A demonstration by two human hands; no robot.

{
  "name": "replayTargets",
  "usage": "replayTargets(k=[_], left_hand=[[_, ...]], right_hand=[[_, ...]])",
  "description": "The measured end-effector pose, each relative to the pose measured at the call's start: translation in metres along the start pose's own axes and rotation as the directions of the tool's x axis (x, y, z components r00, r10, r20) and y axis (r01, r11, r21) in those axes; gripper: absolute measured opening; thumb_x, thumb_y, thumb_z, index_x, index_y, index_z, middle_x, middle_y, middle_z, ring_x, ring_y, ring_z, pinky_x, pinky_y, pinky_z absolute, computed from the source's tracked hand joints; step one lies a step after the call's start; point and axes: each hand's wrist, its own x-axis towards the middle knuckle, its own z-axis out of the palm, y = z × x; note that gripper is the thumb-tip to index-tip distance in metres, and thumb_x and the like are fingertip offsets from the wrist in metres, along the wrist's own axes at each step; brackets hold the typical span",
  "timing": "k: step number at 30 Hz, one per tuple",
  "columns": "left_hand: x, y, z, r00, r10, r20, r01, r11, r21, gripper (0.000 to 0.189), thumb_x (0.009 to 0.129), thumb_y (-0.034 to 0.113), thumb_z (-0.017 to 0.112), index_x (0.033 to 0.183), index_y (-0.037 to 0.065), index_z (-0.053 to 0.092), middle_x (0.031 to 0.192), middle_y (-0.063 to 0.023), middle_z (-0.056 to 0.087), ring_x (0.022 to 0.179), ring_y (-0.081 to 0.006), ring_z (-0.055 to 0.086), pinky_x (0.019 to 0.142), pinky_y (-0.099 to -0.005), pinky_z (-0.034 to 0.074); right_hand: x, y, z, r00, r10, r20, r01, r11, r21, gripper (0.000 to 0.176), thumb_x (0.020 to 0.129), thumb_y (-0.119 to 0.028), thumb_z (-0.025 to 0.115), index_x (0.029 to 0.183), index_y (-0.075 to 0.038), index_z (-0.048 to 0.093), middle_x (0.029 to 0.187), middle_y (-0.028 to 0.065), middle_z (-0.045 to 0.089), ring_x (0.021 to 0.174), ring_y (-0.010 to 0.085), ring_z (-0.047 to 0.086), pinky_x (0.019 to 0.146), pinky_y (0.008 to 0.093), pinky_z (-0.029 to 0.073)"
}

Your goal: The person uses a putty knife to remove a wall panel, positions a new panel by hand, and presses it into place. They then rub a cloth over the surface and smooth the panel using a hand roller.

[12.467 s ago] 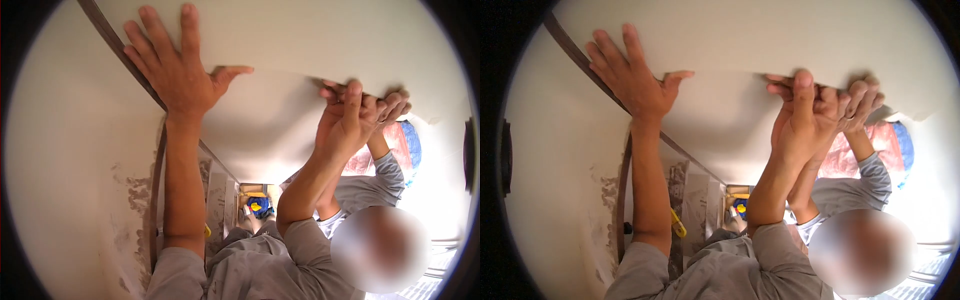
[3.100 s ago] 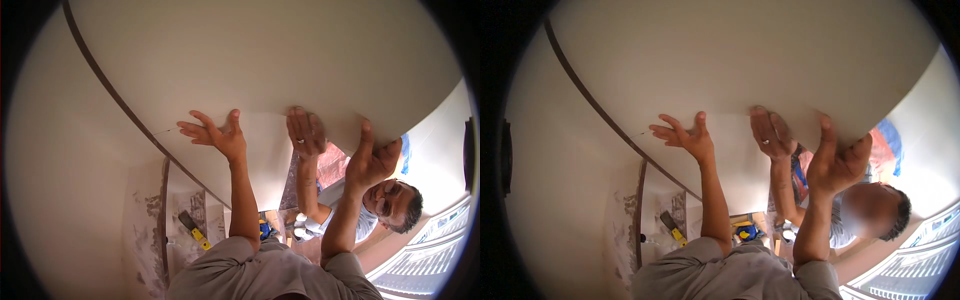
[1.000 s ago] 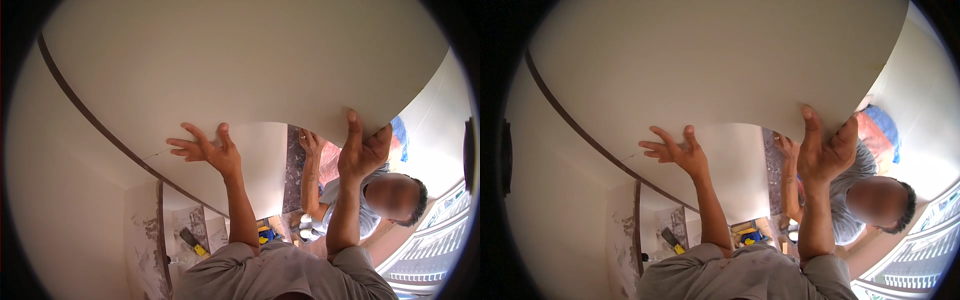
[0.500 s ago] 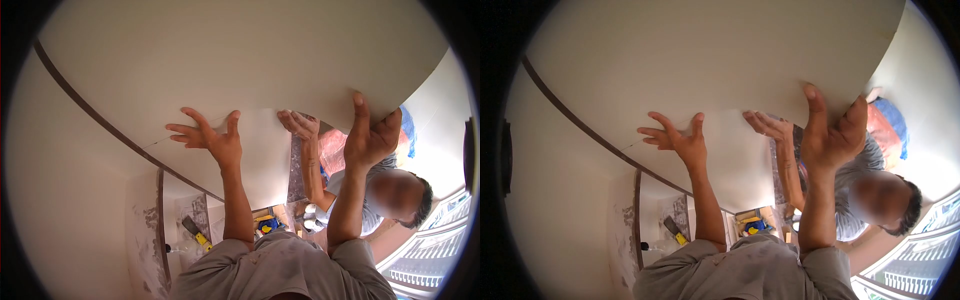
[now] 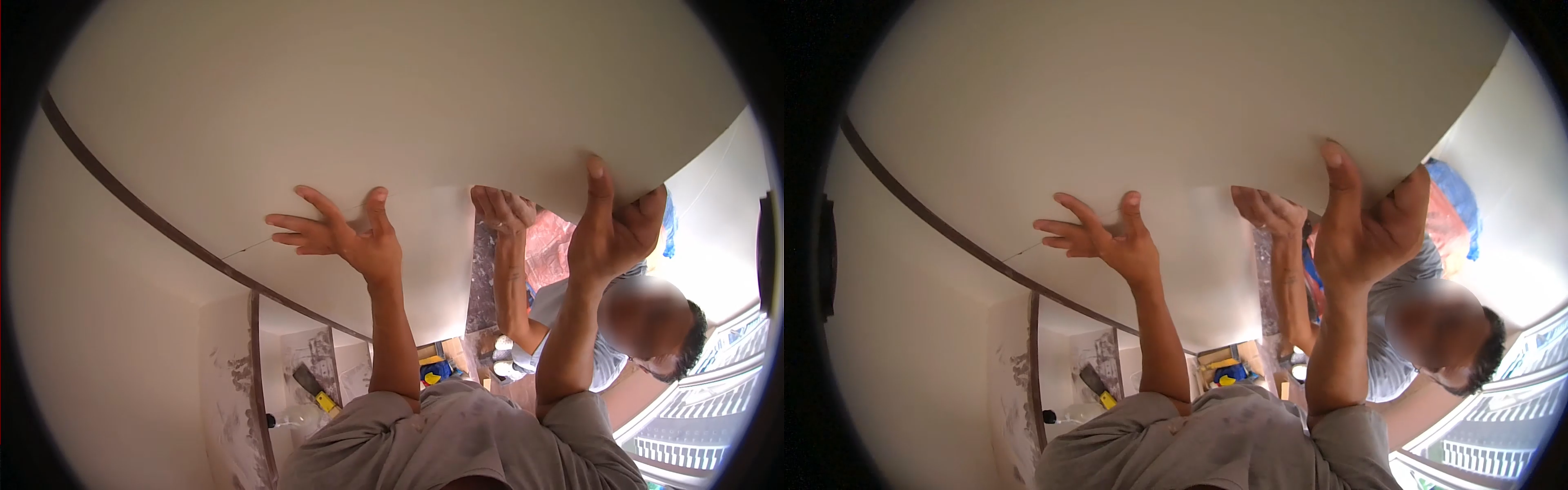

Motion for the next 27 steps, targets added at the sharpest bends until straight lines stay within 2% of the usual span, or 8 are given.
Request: replayTargets(k=[3, 5, 8, 11, 14, 17, 20, 27], left_hand=[[0.001, 0.0, -0.001, 1.0, -0.007, 0.013, 0.007, 1.0, 0.024, 0.109, 0.079, 0.067, 0.071, 0.161, 0.022, 0.015, 0.164, -0.0216, -0.016, 0.144, -0.056, -0.017, 0.102, -0.0808, -0.002], [0.002, 0.002, -0.006, 0.997, -0.042, 0.066, 0.04, 0.999, 0.032, 0.116, 0.074, 0.068, 0.075, 0.161, 0.022, 0.012, 0.162, -0.0232, -0.018, 0.144, -0.0566, -0.019, 0.102, -0.0804, -0.002], [0.003, 0.019, -0.01, 0.992, -0.063, 0.107, 0.063, 0.998, 0.001, 0.128, 0.066, 0.068, 0.081, 0.161, 0.023, 0.007, 0.16, -0.0258, -0.022, 0.142, -0.0571, -0.022, 0.103, -0.0801, -0.003], [0.001, 0.026, -0.007, 0.991, -0.081, 0.106, 0.081, 0.997, 0.003, 0.137, 0.06, 0.066, 0.086, 0.161, 0.024, 0.003, 0.159, -0.0277, -0.025, 0.142, -0.0569, -0.025, 0.103, -0.0798, -0.003], [0.0, 0.033, -0.006, 0.988, -0.11, 0.112, 0.113, 0.993, -0.023, 0.139, 0.058, 0.066, 0.087, 0.161, 0.024, 0.003, 0.159, -0.028, -0.025, 0.141, -0.0566, -0.026, 0.104, -0.0791, -0.004], [0.002, 0.036, -0.006, 0.986, -0.122, 0.115, 0.127, 0.991, -0.034, 0.139, 0.058, 0.067, 0.087, 0.161, 0.024, 0.004, 0.159, -0.0277, -0.024, 0.142, -0.0569, -0.024, 0.104, -0.0791, -0.003], [0.002, 0.036, -0.005, 0.988, -0.119, 0.101, 0.122, 0.992, -0.017, 0.14, 0.057, 0.069, 0.086, 0.161, 0.024, 0.005, 0.159, -0.028, -0.023, 0.142, -0.0575, -0.022, 0.104, -0.08, -0.001], [0.003, 0.035, -0.004, 0.992, -0.091, 0.085, 0.088, 0.995, 0.035, 0.137, 0.057, 0.072, 0.084, 0.161, 0.025, 0.009, 0.16, -0.0282, -0.02, 0.142, -0.0586, -0.02, 0.104, -0.0803, 0.002]], right_hand=[[0.001, 0.0, -0.002, 0.999, 0.024, 0.029, -0.024, 1.0, 0.003, 0.022, 0.086, 0.0, 0.077, 0.102, 0.002, 0.062, 0.094, 0.0048, 0.07, 0.085, 0.008, 0.062, 0.079, 0.0217, 0.05], [0.002, 0.0, -0.009, 0.995, 0.035, 0.089, -0.029, 0.997, -0.067, 0.026, 0.087, 0.001, 0.075, 0.109, 0.003, 0.062, 0.101, 0.0064, 0.071, 0.093, 0.01, 0.065, 0.086, 0.0236, 0.051], [0.002, -0.002, -0.01, 0.994, 0.046, 0.097, -0.037, 0.995, -0.096, 0.026, 0.087, 0.001, 0.075, 0.11, 0.003, 0.062, 0.1, 0.0062, 0.07, 0.092, 0.0095, 0.065, 0.084, 0.0228, 0.051], [0.004, -0.002, -0.01, 0.995, -0.004, 0.097, 0.021, 0.984, -0.175, 0.025, 0.087, 0.001, 0.075, 0.109, 0.003, 0.062, 0.099, 0.0056, 0.07, 0.092, 0.0095, 0.065, 0.084, 0.0225, 0.051], [0.004, -0.001, -0.004, 1.0, -0.003, 0.019, 0.005, 0.996, -0.094, 0.022, 0.082, -0.003, 0.08, 0.097, 0.0, 0.064, 0.087, 0.0033, 0.071, 0.078, 0.0075, 0.063, 0.074, 0.0226, 0.051], [0.007, 0.004, -0.007, 0.995, 0.001, 0.099, 0.013, 0.99, -0.143, 0.025, 0.087, 0.0, 0.075, 0.108, 0.002, 0.062, 0.1, 0.0058, 0.07, 0.091, 0.0095, 0.065, 0.085, 0.023, 0.051], [0.008, 0.009, -0.006, 0.997, 0.002, 0.081, -0.003, 1.0, 0.005, 0.026, 0.086, 0.001, 0.075, 0.108, 0.002, 0.062, 0.1, 0.0061, 0.071, 0.091, 0.0094, 0.065, 0.085, 0.0232, 0.051], [0.012, 0.008, -0.004, 0.998, 0.008, 0.067, -0.008, 1.0, -0.002, 0.025, 0.086, 0.002, 0.076, 0.107, 0.003, 0.062, 0.099, 0.006, 0.071, 0.089, 0.0098, 0.065, 0.084, 0.023, 0.051]])
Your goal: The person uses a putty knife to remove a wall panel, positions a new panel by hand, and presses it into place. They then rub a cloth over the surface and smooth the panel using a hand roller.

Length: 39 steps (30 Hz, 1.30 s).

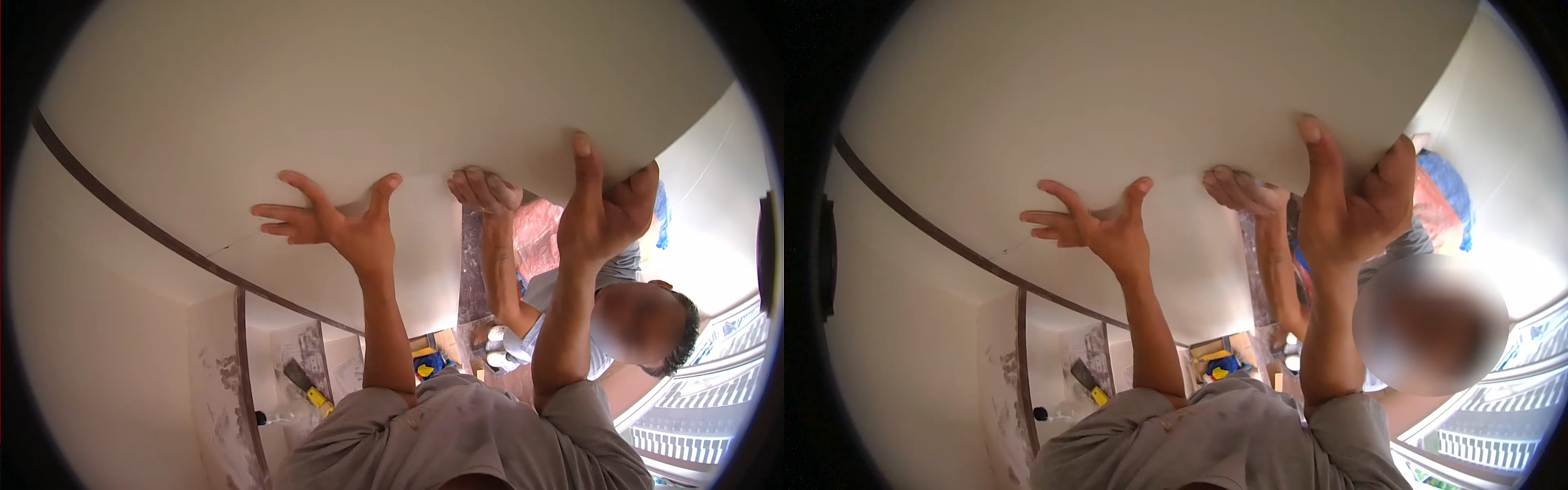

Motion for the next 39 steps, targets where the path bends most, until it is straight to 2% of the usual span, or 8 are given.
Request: replayTargets(k=[6, 17, 23, 24, 26, 29, 32, 39], left_hand=[[0.002, -0.011, -0.012, 0.992, 0.068, 0.11, -0.063, 0.997, -0.049, 0.103, 0.08, 0.064, 0.073, 0.16, 0.025, 0.02, 0.16, -0.0278, -0.023, 0.141, -0.0588, -0.024, 0.102, -0.0795, -0.002], [0.0, -0.015, 0.0, 0.987, 0.129, -0.096, -0.14, 0.984, -0.112, 0.09, 0.08, 0.058, 0.076, 0.154, 0.027, 0.037, 0.164, -0.0214, -0.011, 0.145, -0.0542, -0.017, 0.105, -0.0782, -0.003], [-0.002, -0.009, 0.002, 0.99, 0.081, -0.118, -0.097, 0.985, -0.141, 0.081, 0.081, 0.055, 0.077, 0.151, 0.029, 0.044, 0.165, -0.0223, -0.008, 0.145, -0.0552, -0.018, 0.107, -0.0766, -0.003], [-0.001, -0.007, 0.001, 0.989, 0.076, -0.124, -0.093, 0.986, -0.138, 0.078, 0.082, 0.054, 0.076, 0.15, 0.029, 0.046, 0.165, -0.0227, -0.008, 0.145, -0.0557, -0.018, 0.106, -0.0763, -0.003], [-0.005, -0.015, 0.0, 0.991, 0.107, -0.077, -0.112, 0.992, -0.065, 0.07, 0.088, 0.051, 0.071, 0.15, 0.03, 0.046, 0.164, -0.0243, -0.006, 0.144, -0.057, -0.018, 0.107, -0.0753, -0.004], [0.008, -0.031, -0.013, 0.973, 0.225, -0.057, -0.228, 0.973, -0.036, 0.056, 0.1, 0.044, 0.055, 0.151, 0.025, 0.043, 0.165, -0.0237, -0.001, 0.147, -0.0525, -0.015, 0.11, -0.0721, -0.006], [0.007, -0.037, -0.011, 0.982, 0.176, -0.072, -0.183, 0.978, -0.102, 0.057, 0.103, 0.043, 0.049, 0.153, 0.019, 0.04, 0.166, -0.02, 0.002, 0.151, -0.0444, -0.012, 0.111, -0.0693, -0.01], [0.012, -0.029, 0.005, 0.97, 0.16, -0.184, -0.173, 0.984, -0.052, 0.055, 0.105, 0.044, 0.042, 0.155, 0.021, 0.037, 0.166, -0.0203, 0.003, 0.151, -0.045, -0.011, 0.11, -0.0695, -0.01]], right_hand=[[0.006, 0.002, -0.001, 1.0, 0.014, -0.016, -0.015, 0.998, -0.065, 0.024, 0.086, 0.001, 0.076, 0.105, 0.002, 0.063, 0.098, 0.0057, 0.071, 0.089, 0.0094, 0.066, 0.083, 0.0226, 0.052], [0.002, 0.005, 0.0, 0.999, -0.034, 0.005, 0.034, 0.999, -0.025, 0.021, 0.086, 0.001, 0.077, 0.102, 0.003, 0.064, 0.094, 0.0071, 0.072, 0.085, 0.0093, 0.067, 0.081, 0.0222, 0.052], [0.004, 0.005, -0.003, 0.999, -0.053, 0.016, 0.055, 0.975, -0.216, 0.021, 0.085, -0.002, 0.078, 0.1, 0.002, 0.065, 0.093, 0.0065, 0.072, 0.084, 0.0094, 0.067, 0.081, 0.0219, 0.052], [0.005, 0.006, 0.0, 0.999, -0.048, -0.012, 0.047, 0.993, -0.108, 0.021, 0.085, -0.002, 0.078, 0.1, 0.002, 0.065, 0.093, 0.0063, 0.072, 0.085, 0.0095, 0.066, 0.081, 0.0221, 0.052], [0.004, 0.006, 0.01, 0.999, -0.014, -0.053, 0.021, 0.991, 0.131, 0.021, 0.085, -0.004, 0.079, 0.1, 0.002, 0.065, 0.093, 0.0059, 0.072, 0.085, 0.0098, 0.066, 0.081, 0.0227, 0.052], [0.006, 0.005, 0.005, 0.999, 0.002, -0.045, -0.009, 0.988, -0.155, 0.021, 0.085, -0.005, 0.079, 0.1, 0.002, 0.066, 0.093, 0.0051, 0.072, 0.085, 0.0099, 0.066, 0.081, 0.0239, 0.052], [0.003, 0.003, 0.004, 0.999, 0.028, -0.037, -0.03, 0.998, -0.053, 0.021, 0.085, -0.003, 0.079, 0.1, 0.001, 0.065, 0.095, 0.0044, 0.071, 0.087, 0.0092, 0.065, 0.082, 0.023, 0.051], [0.006, 0.008, 0.001, 1.0, -0.002, -0.014, 0.001, 0.997, -0.073, 0.021, 0.084, -0.003, 0.079, 0.1, 0.001, 0.065, 0.095, 0.0035, 0.071, 0.086, 0.0074, 0.064, 0.081, 0.0211, 0.049]])
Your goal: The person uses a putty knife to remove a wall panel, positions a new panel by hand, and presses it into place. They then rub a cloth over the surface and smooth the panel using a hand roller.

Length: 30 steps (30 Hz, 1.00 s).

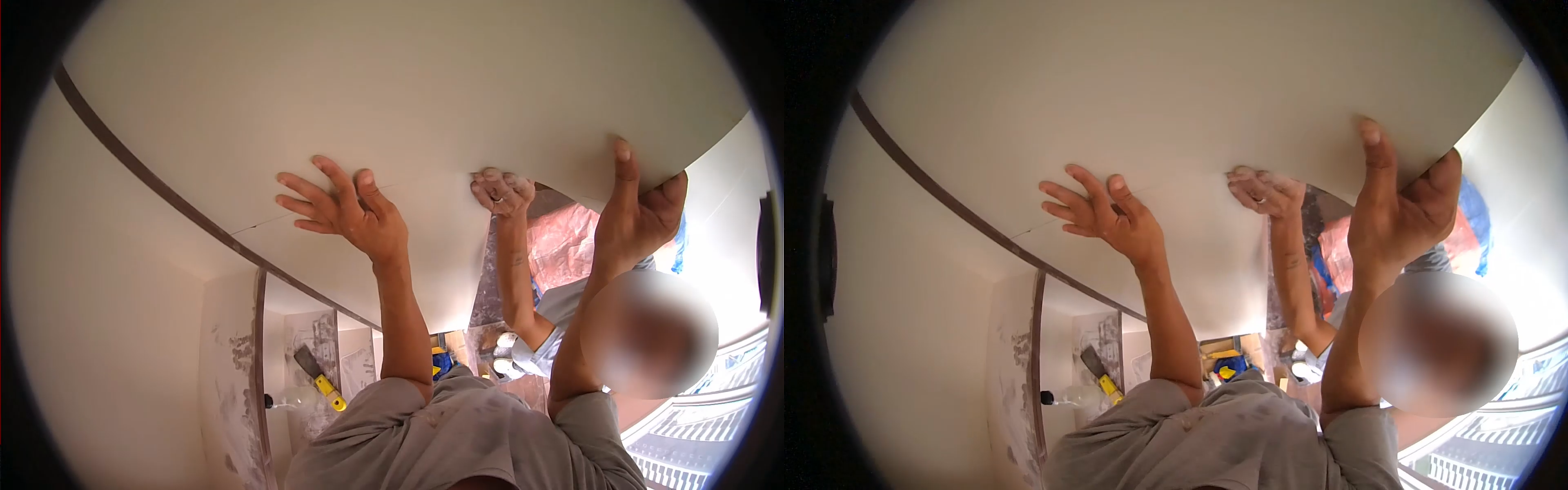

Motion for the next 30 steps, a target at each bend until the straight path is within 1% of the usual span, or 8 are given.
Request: replayTargets(k=[2, 5, 9, 12, 18, 21, 24, 30], left_hand=[[0.0, -0.001, -0.003, 1.0, 0.005, 0.006, -0.005, 1.0, 0.015, 0.055, 0.105, 0.044, 0.042, 0.155, 0.021, 0.037, 0.166, -0.0203, 0.004, 0.151, -0.0449, -0.011, 0.11, -0.0696, -0.01], [0.009, -0.023, -0.032, 0.972, 0.12, 0.204, -0.138, 0.987, 0.079, 0.069, 0.099, 0.053, 0.051, 0.157, 0.022, 0.03, 0.166, -0.0208, 0.001, 0.151, -0.0454, -0.011, 0.111, -0.0709, -0.006], [0.015, -0.037, -0.043, 0.985, -0.145, 0.096, 0.145, 0.989, 0.009, 0.106, 0.081, 0.07, 0.067, 0.16, 0.024, 0.015, 0.165, -0.0219, -0.009, 0.15, -0.0462, -0.012, 0.11, -0.0732, 0.001], [0.012, -0.04, -0.04, 0.986, -0.15, 0.073, 0.149, 0.989, 0.017, 0.101, 0.083, 0.067, 0.066, 0.16, 0.023, 0.016, 0.166, -0.0202, -0.004, 0.151, -0.0438, -0.008, 0.112, -0.0711, 0.0], [0.01, -0.044, -0.037, 0.988, -0.141, 0.065, 0.14, 0.99, 0.018, 0.097, 0.086, 0.065, 0.063, 0.16, 0.023, 0.017, 0.166, -0.0209, -0.003, 0.151, -0.044, -0.008, 0.111, -0.0721, -0.001], [0.006, -0.038, -0.028, 0.99, -0.131, 0.046, 0.133, 0.991, -0.032, 0.101, 0.083, 0.074, 0.06, 0.16, 0.023, 0.019, 0.164, -0.025, -0.007, 0.148, -0.0504, -0.012, 0.107, -0.0763, -0.001], [-0.011, 0.0, -0.013, 0.992, 0.009, 0.124, -0.015, 0.999, 0.045, 0.108, 0.078, 0.077, 0.063, 0.16, 0.022, 0.018, 0.162, -0.028, -0.01, 0.146, -0.0544, -0.013, 0.105, -0.0788, -0.001], [-0.014, 0.028, -0.002, 0.991, -0.074, 0.115, 0.067, 0.996, 0.059, 0.117, 0.07, 0.077, 0.071, 0.16, 0.021, 0.021, 0.161, -0.0292, -0.014, 0.145, -0.0557, -0.017, 0.102, -0.0815, 0.001]], right_hand=[[0.004, 0.003, -0.002, 1.0, -0.005, 0.015, 0.006, 0.999, -0.052, 0.021, 0.084, -0.003, 0.079, 0.099, 0.0, 0.065, 0.094, 0.0032, 0.07, 0.084, 0.007, 0.063, 0.08, 0.0207, 0.049], [0.002, 0.0, 0.004, 1.0, 0.027, -0.001, -0.027, 0.999, 0.031, 0.02, 0.084, -0.002, 0.079, 0.098, 0.0, 0.065, 0.094, 0.0031, 0.07, 0.082, 0.0069, 0.063, 0.079, 0.0203, 0.049], [0.002, -0.001, 0.002, 0.999, 0.042, -0.01, -0.042, 0.999, 0.009, 0.02, 0.085, 0.0, 0.078, 0.1, 0.001, 0.064, 0.095, 0.004, 0.071, 0.083, 0.008, 0.064, 0.079, 0.0208, 0.05], [0.0, -0.001, 0.001, 1.0, -0.002, -0.008, 0.003, 0.989, 0.148, 0.022, 0.085, 0.001, 0.078, 0.102, 0.002, 0.064, 0.096, 0.0048, 0.071, 0.085, 0.0091, 0.065, 0.079, 0.0215, 0.051], [-0.006, -0.001, 0.003, 1.0, -0.001, -0.016, 0.003, 0.99, 0.14, 0.024, 0.086, 0.001, 0.076, 0.105, 0.003, 0.063, 0.096, 0.0048, 0.071, 0.085, 0.0095, 0.065, 0.081, 0.0216, 0.051], [-0.005, -0.008, 0.004, 0.998, 0.065, 0.005, -0.065, 0.985, 0.158, 0.019, 0.087, -0.002, 0.076, 0.102, 0.0, 0.065, 0.097, 0.0047, 0.071, 0.087, 0.0086, 0.065, 0.081, 0.0224, 0.051], [-0.004, -0.007, 0.001, 0.998, 0.057, 0.012, -0.058, 0.99, 0.128, 0.02, 0.087, -0.002, 0.076, 0.103, 0.001, 0.064, 0.097, 0.0041, 0.071, 0.087, 0.0082, 0.064, 0.081, 0.0223, 0.051], [-0.002, 0.009, -0.003, 0.998, 0.038, 0.051, -0.043, 0.996, 0.083, 0.022, 0.088, -0.004, 0.076, 0.105, 0.001, 0.063, 0.098, 0.0029, 0.069, 0.088, 0.0074, 0.062, 0.082, 0.0222, 0.049]])
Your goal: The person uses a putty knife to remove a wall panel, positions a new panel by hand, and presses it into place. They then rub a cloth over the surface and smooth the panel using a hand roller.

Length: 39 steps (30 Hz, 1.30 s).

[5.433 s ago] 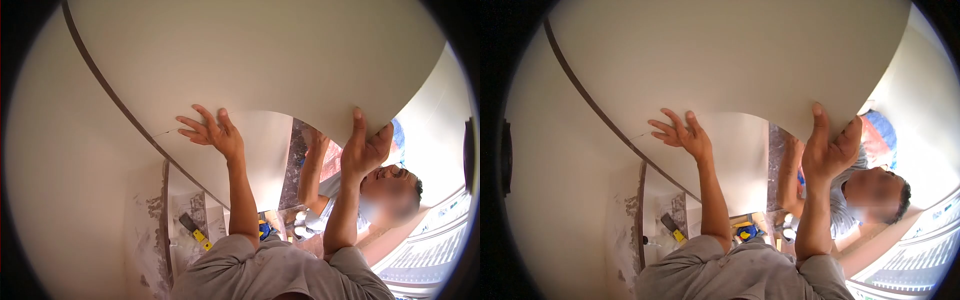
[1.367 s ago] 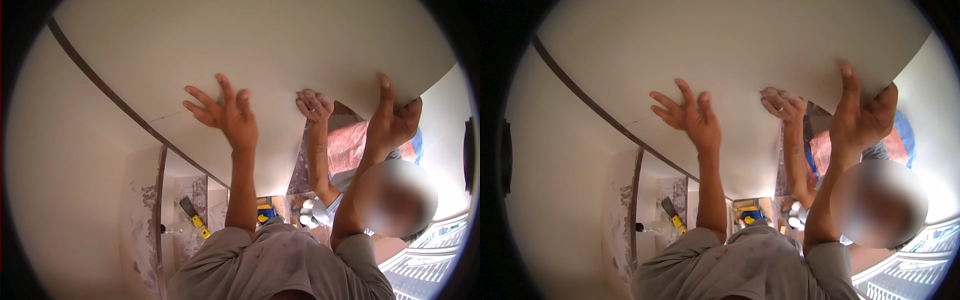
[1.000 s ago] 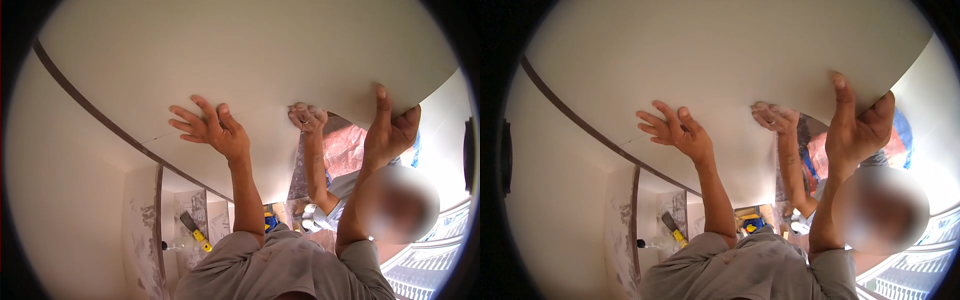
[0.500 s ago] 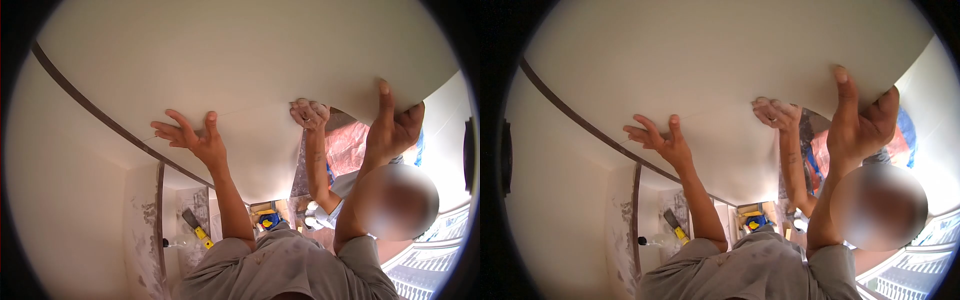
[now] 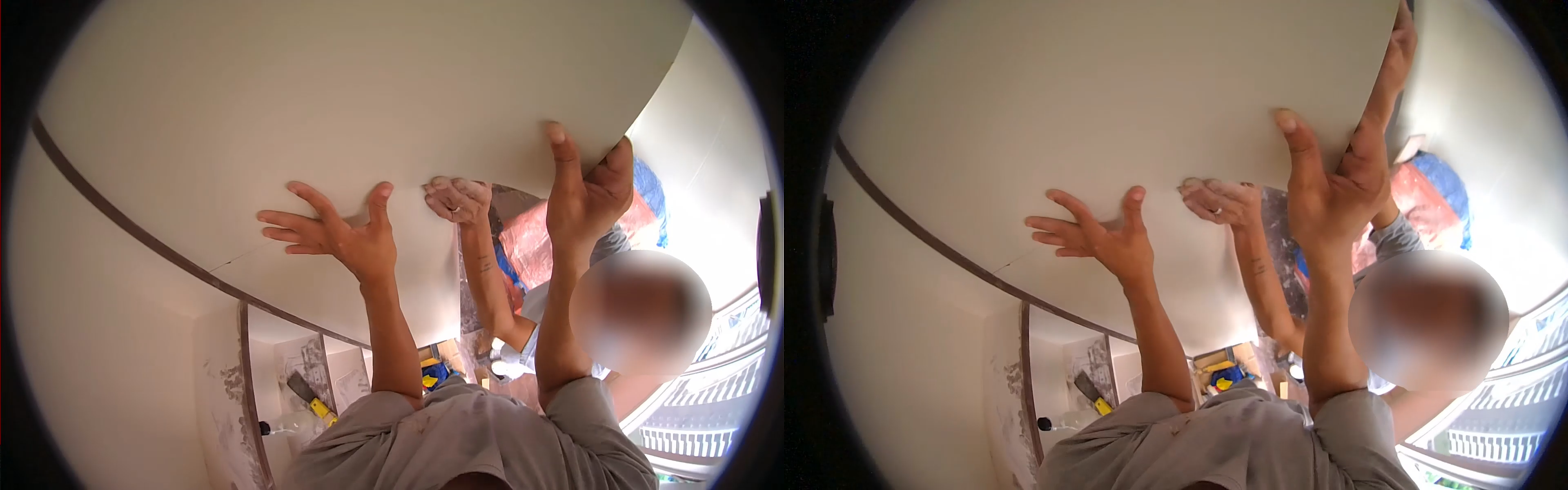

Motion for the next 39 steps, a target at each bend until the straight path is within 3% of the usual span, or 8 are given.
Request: replayTargets(k=[10, 12, 17, 20, 25, 28, 34, 39], left_hand=[[0.005, -0.001, 0.005, 0.999, 0.05, -0.002, -0.05, 0.999, 0.018, 0.116, 0.07, 0.074, 0.074, 0.159, 0.02, 0.024, 0.161, -0.0287, -0.015, 0.145, -0.0564, -0.017, 0.102, -0.0805, 0.0], [0.003, 0.0, 0.0, 0.997, 0.069, 0.019, -0.069, 0.997, 0.029, 0.118, 0.07, 0.073, 0.075, 0.16, 0.021, 0.019, 0.161, -0.0284, -0.015, 0.145, -0.0561, -0.017, 0.103, -0.0796, 0.0], [0.0, 0.019, -0.002, 0.998, 0.047, 0.05, -0.047, 0.999, -0.003, 0.125, 0.07, 0.071, 0.076, 0.161, 0.022, 0.006, 0.161, -0.0285, -0.017, 0.146, -0.0541, -0.014, 0.107, -0.0768, 0.001], [0.003, 0.028, 0.003, 1.0, -0.005, -0.004, 0.005, 1.0, -0.027, 0.122, 0.069, 0.07, 0.078, 0.161, 0.023, 0.013, 0.162, -0.0272, -0.014, 0.147, -0.0527, -0.014, 0.107, -0.0764, 0.001], [0.0, 0.017, 0.009, 0.992, 0.12, -0.022, -0.12, 0.993, 0.024, 0.111, 0.068, 0.067, 0.08, 0.157, 0.024, 0.031, 0.163, -0.0271, -0.009, 0.146, -0.0556, -0.012, 0.102, -0.0808, 0.004], [0.004, 0.022, 0.009, 0.994, 0.111, -0.011, -0.111, 0.994, -0.007, 0.107, 0.067, 0.067, 0.081, 0.155, 0.024, 0.037, 0.163, -0.0274, -0.009, 0.145, -0.0575, -0.014, 0.1, -0.0826, 0.005], [0.004, 0.021, -0.003, 0.989, 0.117, 0.09, -0.121, 0.992, 0.042, 0.113, 0.068, 0.07, 0.079, 0.158, 0.026, 0.027, 0.162, -0.027, -0.014, 0.143, -0.0589, -0.018, 0.1, -0.083, 0.005], [0.004, 0.026, -0.006, 0.987, 0.096, 0.126, -0.108, 0.99, 0.087, 0.121, 0.068, 0.07, 0.079, 0.16, 0.027, 0.015, 0.162, -0.0262, -0.014, 0.144, -0.0595, -0.011, 0.102, -0.0812, 0.01]], right_hand=[[0.014, 0.011, 0.007, 0.996, -0.037, 0.079, 0.045, 0.993, -0.107, 0.025, 0.084, 0.0, 0.077, 0.105, 0.003, 0.063, 0.112, 0.0085, 0.067, 0.101, 0.0123, 0.061, 0.089, 0.0267, 0.049], [0.014, 0.015, 0.013, 0.998, -0.017, 0.061, 0.011, 0.995, 0.099, 0.025, 0.086, -0.004, 0.078, 0.106, 0.001, 0.064, 0.097, 0.0041, 0.07, 0.089, 0.0082, 0.064, 0.08, 0.0222, 0.05], [0.014, 0.018, 0.012, 0.997, -0.029, 0.073, 0.015, 0.983, 0.182, 0.025, 0.084, -0.003, 0.08, 0.102, 0.002, 0.063, 0.088, 0.002, 0.069, 0.079, 0.0058, 0.063, 0.07, 0.0197, 0.05], [0.018, 0.028, 0.015, 0.995, -0.059, 0.081, 0.042, 0.979, 0.2, 0.025, 0.082, -0.003, 0.081, 0.099, 0.001, 0.063, 0.084, 0.002, 0.069, 0.075, 0.0051, 0.062, 0.066, 0.0185, 0.051], [0.051, 0.058, 0.012, 0.818, -0.559, 0.138, 0.558, 0.829, 0.046, 0.051, 0.083, -0.013, 0.075, 0.13, 0.0, 0.058, 0.157, 0.0212, 0.034, 0.15, 0.0358, 0.019, 0.121, 0.0509, 0.023], [0.052, 0.056, 0.013, 0.821, -0.552, 0.147, 0.554, 0.832, 0.031, 0.045, 0.079, -0.008, 0.077, 0.121, 0.001, 0.062, 0.159, 0.0212, 0.028, 0.152, 0.036, 0.009, 0.121, 0.0524, 0.02], [0.025, 0.037, 0.018, 0.994, -0.046, 0.096, 0.026, 0.978, 0.206, 0.03, 0.08, -0.01, 0.08, 0.094, 0.005, 0.058, 0.137, 0.0341, 0.046, 0.125, 0.0292, 0.052, 0.083, 0.0333, 0.055], [0.031, 0.036, 0.013, 0.979, -0.143, 0.146, 0.143, 0.99, 0.009, 0.029, 0.083, -0.012, 0.081, 0.083, -0.001, 0.055, 0.079, 0.0105, 0.064, 0.066, 0.0083, 0.061, 0.051, 0.0201, 0.046]])
